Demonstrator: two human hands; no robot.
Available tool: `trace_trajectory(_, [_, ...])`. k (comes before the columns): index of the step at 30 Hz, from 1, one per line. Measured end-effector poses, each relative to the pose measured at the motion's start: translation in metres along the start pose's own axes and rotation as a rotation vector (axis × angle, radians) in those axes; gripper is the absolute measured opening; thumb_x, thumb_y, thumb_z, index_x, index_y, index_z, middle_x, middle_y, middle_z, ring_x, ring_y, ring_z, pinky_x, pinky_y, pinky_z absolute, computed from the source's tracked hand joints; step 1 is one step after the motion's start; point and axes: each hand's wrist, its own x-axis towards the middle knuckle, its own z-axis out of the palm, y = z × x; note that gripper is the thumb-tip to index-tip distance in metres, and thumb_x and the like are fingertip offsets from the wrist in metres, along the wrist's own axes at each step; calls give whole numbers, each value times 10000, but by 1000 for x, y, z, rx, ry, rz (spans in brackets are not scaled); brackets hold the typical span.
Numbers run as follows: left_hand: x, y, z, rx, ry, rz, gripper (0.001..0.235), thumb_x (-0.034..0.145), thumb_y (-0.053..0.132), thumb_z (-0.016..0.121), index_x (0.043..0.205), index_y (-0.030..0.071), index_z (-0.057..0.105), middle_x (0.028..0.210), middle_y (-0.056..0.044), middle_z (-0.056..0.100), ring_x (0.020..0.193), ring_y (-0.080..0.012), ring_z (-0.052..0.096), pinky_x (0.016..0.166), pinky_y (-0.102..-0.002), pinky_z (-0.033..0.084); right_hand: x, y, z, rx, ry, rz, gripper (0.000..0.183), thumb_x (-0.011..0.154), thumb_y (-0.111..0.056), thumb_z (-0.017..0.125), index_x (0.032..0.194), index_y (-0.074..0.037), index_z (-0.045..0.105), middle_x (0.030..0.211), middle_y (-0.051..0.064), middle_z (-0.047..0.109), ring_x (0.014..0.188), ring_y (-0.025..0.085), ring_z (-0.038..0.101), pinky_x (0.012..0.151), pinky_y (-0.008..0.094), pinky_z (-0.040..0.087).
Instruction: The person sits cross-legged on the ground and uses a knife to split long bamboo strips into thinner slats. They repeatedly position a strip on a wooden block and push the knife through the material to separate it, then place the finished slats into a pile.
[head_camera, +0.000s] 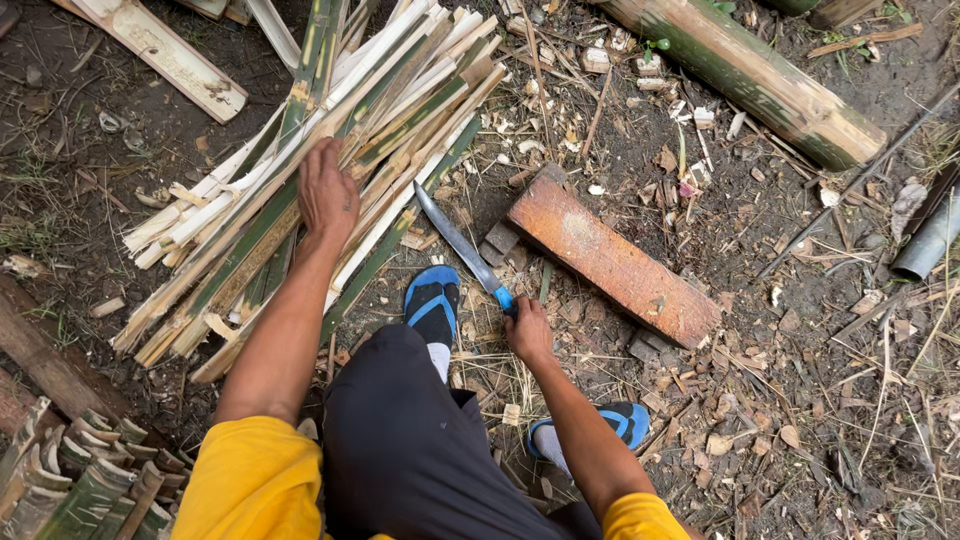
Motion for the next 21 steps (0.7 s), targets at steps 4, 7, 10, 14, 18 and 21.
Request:
trace_trajectory(4, [33, -28, -3, 316, 160, 73, 603, 915, 123, 690, 1487, 58, 512, 1475, -158, 503, 1309, -301, 511, 1124, -508, 358, 2, -31, -21, -112, -84, 17, 584, 861, -205, 740, 1366, -108, 462, 1285, 181, 572, 1192, 372, 576, 1038, 500, 480])
trace_trajectory(7, [44, -43, -13, 374, 101, 3, 480, 970, 147, 686, 1430, 86, 561, 1377, -156, 555, 1230, -327, 564, 1055, -533, 419, 1, -37, -33, -154, -122, 5, 543, 838, -186, 741, 1291, -83, 460, 1270, 213, 568, 1186, 399, 573, 1010, 522, 471])
trace_trajectory(10, [53, -25, -38, 351, -20, -26, 306, 1058, 130, 651, 1360, 114, 609, 1302, -162, 576, 1133, -397, 629, 949, -552, 497, -13, -23, -50, -110, -38, -13, 492, 832, -186, 721, 1210, -47, 439, 1192, 265, 606, 1064, 480, 608, 867, 584, 500])
trace_trajectory(14, [64, 41, -92, 217, 20, 206, 270, 1034, 130, 653, 1264, 3, 591, 1155, -263, 616, 926, -502, 645, 741, -598, 500, -59, 24, -90, -95, 8, -71, 415, 880, -172, 649, 1218, -66, 433, 1023, 290, 677, 815, 528, 667, 726, 629, 513])
trace_trajectory(18, [83, 149, -143, -110, 205, 646, 134, 1032, 62, 651, 1109, -44, 623, 939, -241, 677, 870, -459, 665, 745, -530, 511, -98, 62, -125, 101, 204, -136, 389, 827, -167, 660, 1162, -78, 484, 882, 282, 694, 837, 523, 654, 712, 620, 494])
trace_trajectory(21, [75, 225, -153, -414, 149, 765, 79, 1051, 57, 626, 1059, -21, 627, 890, -189, 657, 821, -382, 648, 715, -476, 515, -109, 84, -116, 253, 304, 73, 379, 877, -185, 635, 1206, -66, 489, 851, 298, 674, 826, 515, 661, 741, 593, 505])
